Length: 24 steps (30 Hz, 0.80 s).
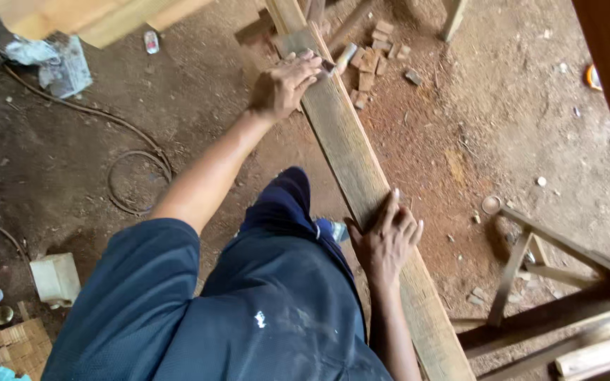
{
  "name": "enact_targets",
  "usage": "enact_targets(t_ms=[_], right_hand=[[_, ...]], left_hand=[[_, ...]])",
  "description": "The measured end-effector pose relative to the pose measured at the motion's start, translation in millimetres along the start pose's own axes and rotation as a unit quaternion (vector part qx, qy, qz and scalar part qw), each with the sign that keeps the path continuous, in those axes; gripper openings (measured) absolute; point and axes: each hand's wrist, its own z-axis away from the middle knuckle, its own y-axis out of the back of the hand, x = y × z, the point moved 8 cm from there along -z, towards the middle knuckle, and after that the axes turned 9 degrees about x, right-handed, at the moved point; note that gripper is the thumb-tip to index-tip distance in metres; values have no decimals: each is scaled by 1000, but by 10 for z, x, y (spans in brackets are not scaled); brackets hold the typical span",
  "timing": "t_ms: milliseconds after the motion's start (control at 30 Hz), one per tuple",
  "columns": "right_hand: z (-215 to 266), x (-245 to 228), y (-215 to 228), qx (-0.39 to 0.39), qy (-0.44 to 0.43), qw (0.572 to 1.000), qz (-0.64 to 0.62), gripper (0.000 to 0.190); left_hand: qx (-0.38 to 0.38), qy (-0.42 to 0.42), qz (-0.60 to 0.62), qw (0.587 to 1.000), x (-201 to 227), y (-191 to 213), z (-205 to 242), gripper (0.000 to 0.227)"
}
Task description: The person sands a long wooden beam by hand using a small piece of sandpaper, moving their hands repeatedly along the length of the beam while it rests on sawhorses.
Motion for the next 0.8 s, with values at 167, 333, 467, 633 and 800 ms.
enact_targets(t_ms=[167, 333, 467, 633, 800], right_hand=[[0, -6, 15, 71, 56, 996, 19, 127], [-39, -132, 77, 117, 48, 989, 82, 128], [-297, -408, 8, 139, 32, 988, 57, 130], [-432, -534, 52, 85, -35, 995, 48, 129], [-419, -680, 227, 152, -19, 986, 69, 121]], left_hand=[[-37, -55, 95, 993, 862, -158, 383, 21], [-235, -51, 272, 932, 894, -243, 285, 20], [-218, 142, 430, 864, -221, -277, -204, 18], [-515, -37, 89, 852, 132, -514, 266, 40], [-87, -118, 243, 959, -120, -86, -189, 27]])
